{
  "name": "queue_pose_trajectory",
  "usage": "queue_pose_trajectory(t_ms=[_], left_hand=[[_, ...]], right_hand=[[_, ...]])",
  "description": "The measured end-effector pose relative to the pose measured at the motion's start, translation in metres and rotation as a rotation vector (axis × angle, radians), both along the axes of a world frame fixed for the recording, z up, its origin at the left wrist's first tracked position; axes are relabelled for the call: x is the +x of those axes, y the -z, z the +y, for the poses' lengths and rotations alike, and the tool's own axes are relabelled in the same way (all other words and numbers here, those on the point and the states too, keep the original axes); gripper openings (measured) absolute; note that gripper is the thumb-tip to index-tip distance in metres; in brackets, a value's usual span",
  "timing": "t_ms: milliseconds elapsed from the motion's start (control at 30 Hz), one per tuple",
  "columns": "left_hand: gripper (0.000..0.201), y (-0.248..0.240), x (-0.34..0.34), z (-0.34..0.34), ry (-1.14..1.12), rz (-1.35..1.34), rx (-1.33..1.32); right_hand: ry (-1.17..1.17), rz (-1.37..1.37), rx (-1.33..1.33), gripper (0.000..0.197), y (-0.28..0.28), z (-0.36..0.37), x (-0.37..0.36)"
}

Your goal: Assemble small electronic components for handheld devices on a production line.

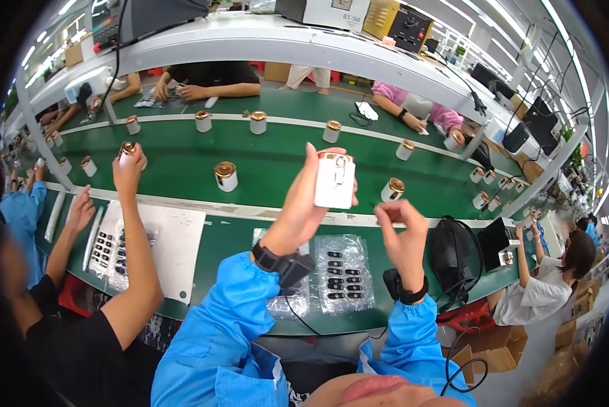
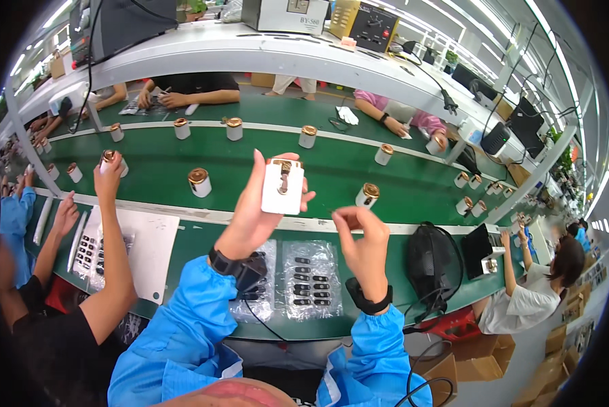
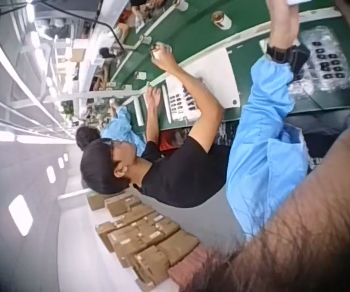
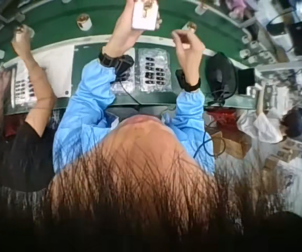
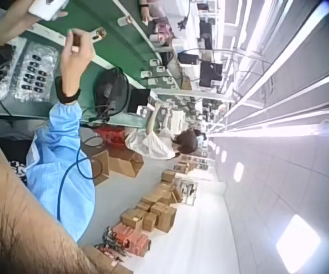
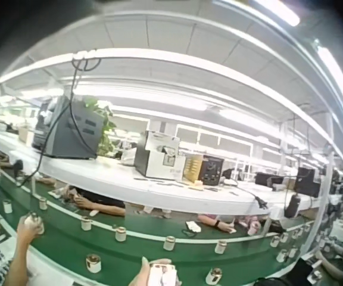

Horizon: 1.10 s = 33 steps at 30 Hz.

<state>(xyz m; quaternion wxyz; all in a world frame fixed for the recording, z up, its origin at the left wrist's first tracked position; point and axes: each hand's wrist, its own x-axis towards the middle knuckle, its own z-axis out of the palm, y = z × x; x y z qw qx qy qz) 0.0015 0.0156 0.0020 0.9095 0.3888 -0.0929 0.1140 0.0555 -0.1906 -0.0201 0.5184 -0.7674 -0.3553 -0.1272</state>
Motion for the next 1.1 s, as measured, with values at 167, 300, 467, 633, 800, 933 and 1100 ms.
queue_pose_trajectory(t_ms=[167, 300, 467, 633, 800, 933, 1100], left_hand=[[0.07, -0.012, -0.018, -0.006, -0.126, -0.101, -0.036], [0.07, -0.013, -0.014, 0.01, -0.152, -0.161, -0.061], [0.072, -0.013, -0.017, 0.023, -0.152, -0.099, -0.073], [0.075, -0.008, 0.002, 0.027, -0.171, -0.09, 0.033], [0.076, 0.004, 0.016, 0.015, -0.144, -0.023, 0.052], [0.076, 0.012, 0.018, 0.01, -0.063, 0.016, 0.075], [0.076, 0.014, 0.017, 0.008, -0.055, 0.024, 0.113]], right_hand=[[0.044, -0.505, -0.012, 0.013, -0.021, 0.052, -0.001], [-0.099, -0.476, 0.077, 0.018, -0.02, 0.078, 0.005], [-0.355, 0.196, 0.418, 0.028, -0.015, 0.091, 0.007], [-0.462, 0.417, 0.463, 0.038, -0.022, 0.074, 0.013], [-0.49, 0.465, 0.364, 0.047, -0.03, 0.056, 0.027], [-0.51, 0.489, 0.426, 0.046, -0.032, 0.049, 0.031], [-0.583, 0.555, 0.48, 0.042, -0.032, 0.044, 0.036]])
